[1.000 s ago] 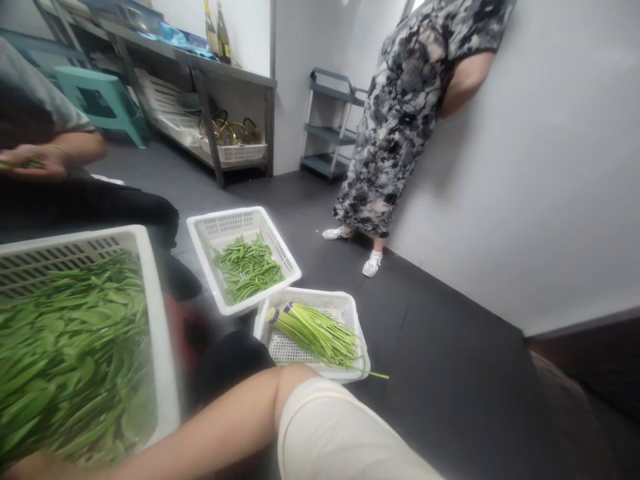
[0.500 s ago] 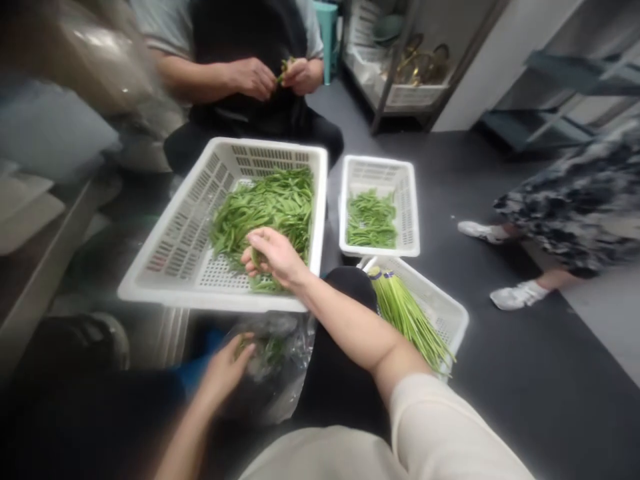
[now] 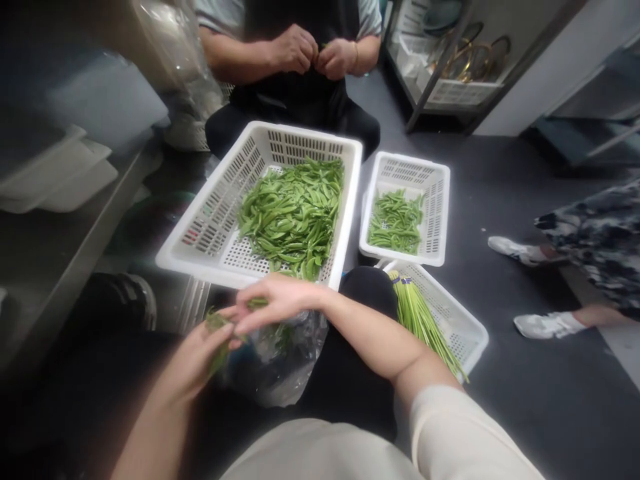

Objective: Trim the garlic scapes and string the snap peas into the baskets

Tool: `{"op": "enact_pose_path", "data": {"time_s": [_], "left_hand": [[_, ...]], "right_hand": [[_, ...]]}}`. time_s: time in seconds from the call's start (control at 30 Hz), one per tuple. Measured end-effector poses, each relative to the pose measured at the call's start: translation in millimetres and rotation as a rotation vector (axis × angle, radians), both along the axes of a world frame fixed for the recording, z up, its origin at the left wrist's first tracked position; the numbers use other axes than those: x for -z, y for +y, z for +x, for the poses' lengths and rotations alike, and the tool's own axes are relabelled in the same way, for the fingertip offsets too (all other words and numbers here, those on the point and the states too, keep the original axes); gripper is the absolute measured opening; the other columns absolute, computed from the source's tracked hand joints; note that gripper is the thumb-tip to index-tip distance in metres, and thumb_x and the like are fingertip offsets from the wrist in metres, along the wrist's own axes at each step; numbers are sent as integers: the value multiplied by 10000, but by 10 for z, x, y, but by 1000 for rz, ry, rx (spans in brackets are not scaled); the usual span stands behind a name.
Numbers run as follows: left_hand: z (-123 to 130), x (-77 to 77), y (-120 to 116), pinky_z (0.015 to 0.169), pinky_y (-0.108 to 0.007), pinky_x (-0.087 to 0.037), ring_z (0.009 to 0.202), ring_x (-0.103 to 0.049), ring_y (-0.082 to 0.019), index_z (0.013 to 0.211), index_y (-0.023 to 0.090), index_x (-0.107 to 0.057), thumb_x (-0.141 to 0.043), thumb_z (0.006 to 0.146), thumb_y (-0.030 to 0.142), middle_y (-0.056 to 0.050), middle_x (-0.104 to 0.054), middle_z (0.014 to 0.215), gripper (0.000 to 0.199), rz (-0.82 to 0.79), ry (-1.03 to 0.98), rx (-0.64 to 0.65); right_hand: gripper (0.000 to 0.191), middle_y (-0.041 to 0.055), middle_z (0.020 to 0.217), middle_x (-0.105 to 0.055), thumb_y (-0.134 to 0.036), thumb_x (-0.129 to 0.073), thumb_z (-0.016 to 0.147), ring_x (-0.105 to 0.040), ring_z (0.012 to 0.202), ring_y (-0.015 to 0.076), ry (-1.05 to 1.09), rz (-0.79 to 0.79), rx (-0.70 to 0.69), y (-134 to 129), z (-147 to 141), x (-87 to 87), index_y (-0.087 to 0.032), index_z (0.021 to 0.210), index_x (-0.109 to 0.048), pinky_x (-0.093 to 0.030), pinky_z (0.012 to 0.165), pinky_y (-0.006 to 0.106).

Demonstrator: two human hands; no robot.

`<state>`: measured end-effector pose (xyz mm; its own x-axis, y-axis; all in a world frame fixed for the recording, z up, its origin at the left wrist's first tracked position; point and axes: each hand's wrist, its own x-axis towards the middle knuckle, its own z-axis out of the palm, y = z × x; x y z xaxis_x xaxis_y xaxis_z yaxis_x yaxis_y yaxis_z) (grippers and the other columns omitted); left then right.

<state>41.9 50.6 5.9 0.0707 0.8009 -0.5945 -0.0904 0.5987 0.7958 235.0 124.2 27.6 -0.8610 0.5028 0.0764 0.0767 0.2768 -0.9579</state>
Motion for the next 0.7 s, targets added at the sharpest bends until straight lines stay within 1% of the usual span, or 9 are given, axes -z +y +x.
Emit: {"op": "enact_pose_path", "data": {"time_s": [0.03, 0.1, 0.17, 0.23, 0.33, 0.4, 0.47, 0.57, 0.7], "left_hand": [[15, -53, 8, 614, -231, -515, 650, -625, -140, 1001, 129, -640, -820, 527, 408, -31, -668, 785, 579, 6, -4, -68], [50, -140, 39, 631, -222, -537, 658, -650, -140, 1000, 138, -635, -841, 502, 376, -18, -670, 787, 589, 14, -3, -201], [78, -200, 88, 614, -199, -544, 635, -658, -129, 976, 148, -630, -842, 512, 320, -1, -666, 750, 538, 20, -19, -298], [94, -239, 144, 579, -169, -540, 620, -665, -121, 921, 156, -619, -823, 545, 242, 9, -658, 714, 436, 23, -44, -383], [113, -274, 221, 514, -121, -517, 587, -665, -107, 840, 157, -602, -768, 591, 123, 28, -632, 655, 301, 23, -75, -476], [136, -288, 261, 489, -105, -509, 567, -660, -100, 813, 154, -599, -743, 609, 81, 34, -620, 633, 260, 25, -96, -486], [163, -297, 292, 469, -100, -504, 543, -650, -94, 801, 152, -599, -735, 614, 67, 34, -619, 632, 246, 27, -113, -466], [179, -299, 321, 423, -85, -476, 512, -630, -82, 791, 150, -605, -742, 604, 62, 35, -620, 639, 248, 26, -109, -434], [123, -300, 330, 382, -89, -442, 504, -616, -81, 805, 153, -618, -757, 616, 103, 38, -609, 661, 240, -18, -65, -378]], "right_hand": [[263, -21, 669, -557, -402, -619, 797, -450, 579, 74, -16, 73, -40, -40, -18, -7, -139, 792, -598, -352, 585, 198], [177, -21, 661, -551, -326, -579, 827, -437, 556, 74, -48, 221, -27, -111, -50, -21, -150, 803, -585, -347, 579, 198], [114, -6, 682, -569, -263, -537, 840, -460, 577, 87, -89, 326, 63, -148, -59, -36, -156, 819, -571, -353, 586, 202], [109, 9, 699, -585, -256, -524, 847, -484, 601, 100, -98, 385, 165, -145, -43, -48, -155, 826, -560, -358, 588, 205], [152, 19, 693, -590, -265, -482, 879, -500, 612, 104, -68, 453, 212, -108, 3, -57, -153, 808, -558, -365, 591, 203], [193, 24, 680, -585, -251, -434, 898, -498, 608, 104, -58, 503, 220, -95, 29, -60, -152, 787, -557, -365, 590, 204], [212, 26, 671, -579, -248, -413, 900, -492, 603, 105, -63, 550, 236, -99, 46, -65, -151, 774, -552, -359, 581, 205], [186, 23, 675, -574, -235, -417, 883, -486, 605, 105, -99, 599, 260, -108, 54, -61, -154, 784, -552, -345, 567, 207], [145, 15, 679, -572, -202, -434, 847, -477, 604, 105, -169, 615, 212, -56, 26, -16, -163, 752, -536, -331, 568, 223]]}}
